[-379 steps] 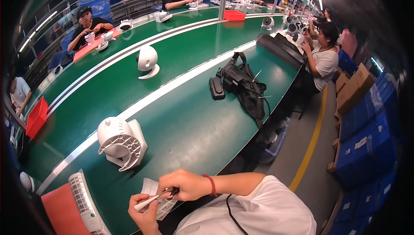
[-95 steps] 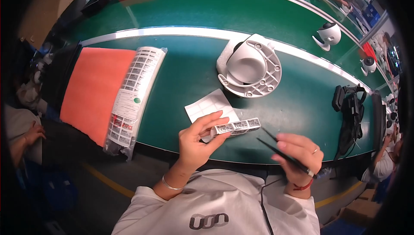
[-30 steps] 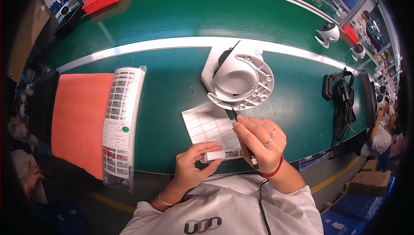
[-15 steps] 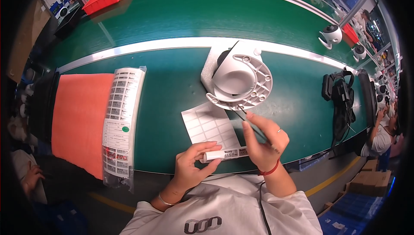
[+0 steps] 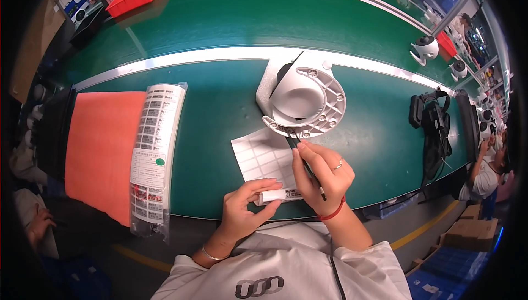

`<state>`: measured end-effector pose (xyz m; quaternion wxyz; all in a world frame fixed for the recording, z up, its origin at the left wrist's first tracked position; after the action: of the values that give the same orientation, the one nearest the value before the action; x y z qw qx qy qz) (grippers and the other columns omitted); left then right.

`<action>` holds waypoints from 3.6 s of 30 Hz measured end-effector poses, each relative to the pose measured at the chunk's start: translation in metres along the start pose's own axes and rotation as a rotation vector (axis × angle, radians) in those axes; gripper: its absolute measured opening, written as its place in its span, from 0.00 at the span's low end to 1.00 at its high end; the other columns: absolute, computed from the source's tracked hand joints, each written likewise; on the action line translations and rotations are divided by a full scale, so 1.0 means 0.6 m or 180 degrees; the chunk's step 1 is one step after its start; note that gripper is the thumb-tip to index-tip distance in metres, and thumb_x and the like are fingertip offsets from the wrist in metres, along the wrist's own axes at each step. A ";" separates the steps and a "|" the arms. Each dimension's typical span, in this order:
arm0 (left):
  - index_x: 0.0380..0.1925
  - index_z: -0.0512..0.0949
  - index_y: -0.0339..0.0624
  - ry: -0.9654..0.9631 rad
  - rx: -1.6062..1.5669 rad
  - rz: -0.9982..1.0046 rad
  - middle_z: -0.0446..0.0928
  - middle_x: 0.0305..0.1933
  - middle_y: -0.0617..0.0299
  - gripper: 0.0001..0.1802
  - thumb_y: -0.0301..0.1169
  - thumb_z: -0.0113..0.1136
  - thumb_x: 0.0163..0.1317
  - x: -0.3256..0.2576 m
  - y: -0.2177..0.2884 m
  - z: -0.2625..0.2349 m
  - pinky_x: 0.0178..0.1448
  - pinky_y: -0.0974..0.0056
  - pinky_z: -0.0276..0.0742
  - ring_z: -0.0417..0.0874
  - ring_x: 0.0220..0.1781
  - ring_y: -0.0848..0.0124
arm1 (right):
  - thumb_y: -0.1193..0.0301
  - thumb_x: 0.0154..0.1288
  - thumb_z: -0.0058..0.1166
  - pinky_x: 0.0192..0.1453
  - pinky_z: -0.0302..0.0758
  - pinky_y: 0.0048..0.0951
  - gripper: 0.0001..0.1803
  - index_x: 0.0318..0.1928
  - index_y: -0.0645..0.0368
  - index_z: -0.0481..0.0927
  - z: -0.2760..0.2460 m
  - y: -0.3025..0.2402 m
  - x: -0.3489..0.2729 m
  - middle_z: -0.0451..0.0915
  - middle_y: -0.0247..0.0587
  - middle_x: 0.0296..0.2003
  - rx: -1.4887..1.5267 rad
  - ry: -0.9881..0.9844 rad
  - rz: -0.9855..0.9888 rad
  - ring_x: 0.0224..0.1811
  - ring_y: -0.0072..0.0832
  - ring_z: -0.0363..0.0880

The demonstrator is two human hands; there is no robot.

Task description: Applying small technical labels to camera housings on an industrial assembly line using tweezers.

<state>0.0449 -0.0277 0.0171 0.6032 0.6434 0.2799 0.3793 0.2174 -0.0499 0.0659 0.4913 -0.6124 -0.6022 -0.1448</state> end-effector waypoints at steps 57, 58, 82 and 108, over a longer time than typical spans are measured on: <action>0.50 0.82 0.41 -0.0255 0.0721 -0.0234 0.84 0.40 0.61 0.16 0.30 0.69 0.61 0.033 0.041 0.014 0.45 0.71 0.78 0.82 0.38 0.79 | 0.67 0.61 0.63 0.33 0.77 0.34 0.10 0.37 0.60 0.86 -0.019 0.293 0.115 0.82 0.48 0.26 0.0181 -0.1336 0.0676 0.26 0.37 0.82; 0.49 0.83 0.42 -0.0255 0.0695 -0.0011 0.84 0.38 0.62 0.16 0.30 0.69 0.61 0.053 0.054 0.022 0.43 0.71 0.77 0.80 0.36 0.80 | 0.67 0.59 0.64 0.32 0.76 0.32 0.10 0.38 0.60 0.86 -0.039 0.266 0.098 0.82 0.47 0.26 0.0177 -0.1376 0.0680 0.25 0.35 0.82; 0.54 0.75 0.48 -0.0491 0.0759 0.0142 0.81 0.27 0.57 0.21 0.36 0.63 0.62 0.171 0.016 0.114 0.36 0.61 0.75 0.82 0.28 0.66 | 0.77 0.55 0.62 0.28 0.71 0.36 0.11 0.40 0.58 0.81 -0.076 0.213 0.033 0.76 0.43 0.25 0.0095 -0.1480 -0.0145 0.22 0.37 0.75; 0.67 0.66 0.49 -0.0569 0.1248 0.0378 0.82 0.35 0.54 0.34 0.37 0.62 0.60 0.173 0.004 0.107 0.41 0.53 0.81 0.85 0.34 0.52 | 0.85 0.54 0.57 0.22 0.64 0.34 0.11 0.39 0.61 0.80 -0.055 0.201 0.030 0.72 0.44 0.22 0.0121 -0.1471 -0.0455 0.17 0.36 0.70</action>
<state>0.1553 0.0209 0.0360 0.4656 0.7947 0.2553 0.2940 0.3413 -0.0394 0.0439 0.3404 -0.5758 -0.7430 -0.0239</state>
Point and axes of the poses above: each hand's wrist, its own x-axis towards the middle knuckle, its own z-axis out of the palm, y = z × x, the point moved 2 cm from there along x, towards the middle knuckle
